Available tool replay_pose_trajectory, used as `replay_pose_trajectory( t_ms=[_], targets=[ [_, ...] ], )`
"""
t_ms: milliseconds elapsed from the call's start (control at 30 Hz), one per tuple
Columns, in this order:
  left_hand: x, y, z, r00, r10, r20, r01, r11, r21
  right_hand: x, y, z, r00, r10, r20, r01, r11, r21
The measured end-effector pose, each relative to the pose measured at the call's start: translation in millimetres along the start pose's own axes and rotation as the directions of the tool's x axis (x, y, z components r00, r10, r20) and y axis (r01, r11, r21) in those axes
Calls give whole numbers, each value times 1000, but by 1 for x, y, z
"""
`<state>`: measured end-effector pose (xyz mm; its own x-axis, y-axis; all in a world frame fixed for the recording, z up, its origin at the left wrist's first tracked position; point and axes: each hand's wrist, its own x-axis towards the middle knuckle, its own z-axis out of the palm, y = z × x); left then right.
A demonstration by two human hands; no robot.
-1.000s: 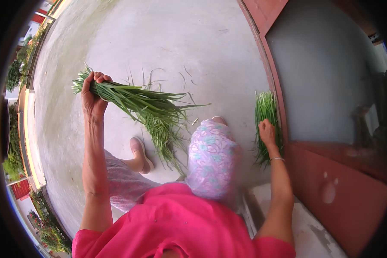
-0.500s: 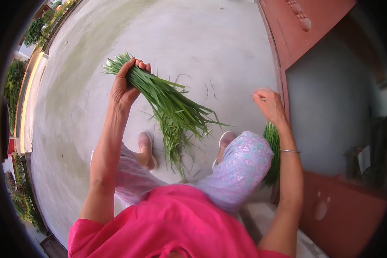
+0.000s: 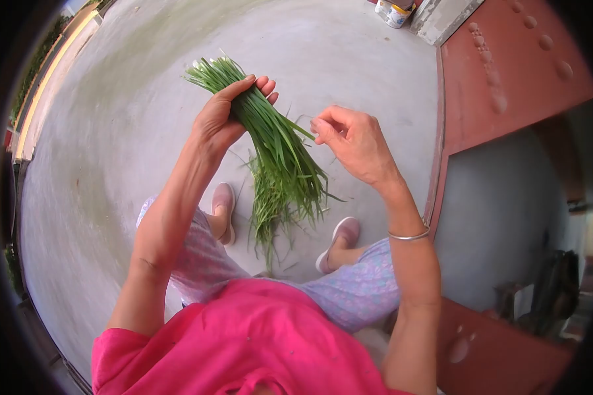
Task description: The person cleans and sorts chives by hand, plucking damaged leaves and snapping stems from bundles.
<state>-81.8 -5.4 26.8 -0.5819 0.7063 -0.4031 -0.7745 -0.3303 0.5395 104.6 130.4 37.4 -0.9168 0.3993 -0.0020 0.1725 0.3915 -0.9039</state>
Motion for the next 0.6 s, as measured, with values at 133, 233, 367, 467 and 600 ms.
replay_pose_trajectory(
  t_ms=[133,233,367,467,600],
  targets=[
    [6,-4,-5,999,21,-31,-20,1000,12,-6,12,13,995,46,83,-48,998,27],
    [10,-7,-10,998,32,-53,-31,999,22,-13,17,20,984,79,160,-86,996,32],
    [10,-6,-12,996,47,-75,-46,999,24,-16,17,22,961,108,255,-148,979,141],
    [11,-3,-15,996,48,-73,-47,999,23,-17,26,19,942,128,311,-221,932,286],
    [9,-2,-14,996,41,-84,-40,999,15,-18,25,14,924,131,358,-283,865,414]
  ],
)
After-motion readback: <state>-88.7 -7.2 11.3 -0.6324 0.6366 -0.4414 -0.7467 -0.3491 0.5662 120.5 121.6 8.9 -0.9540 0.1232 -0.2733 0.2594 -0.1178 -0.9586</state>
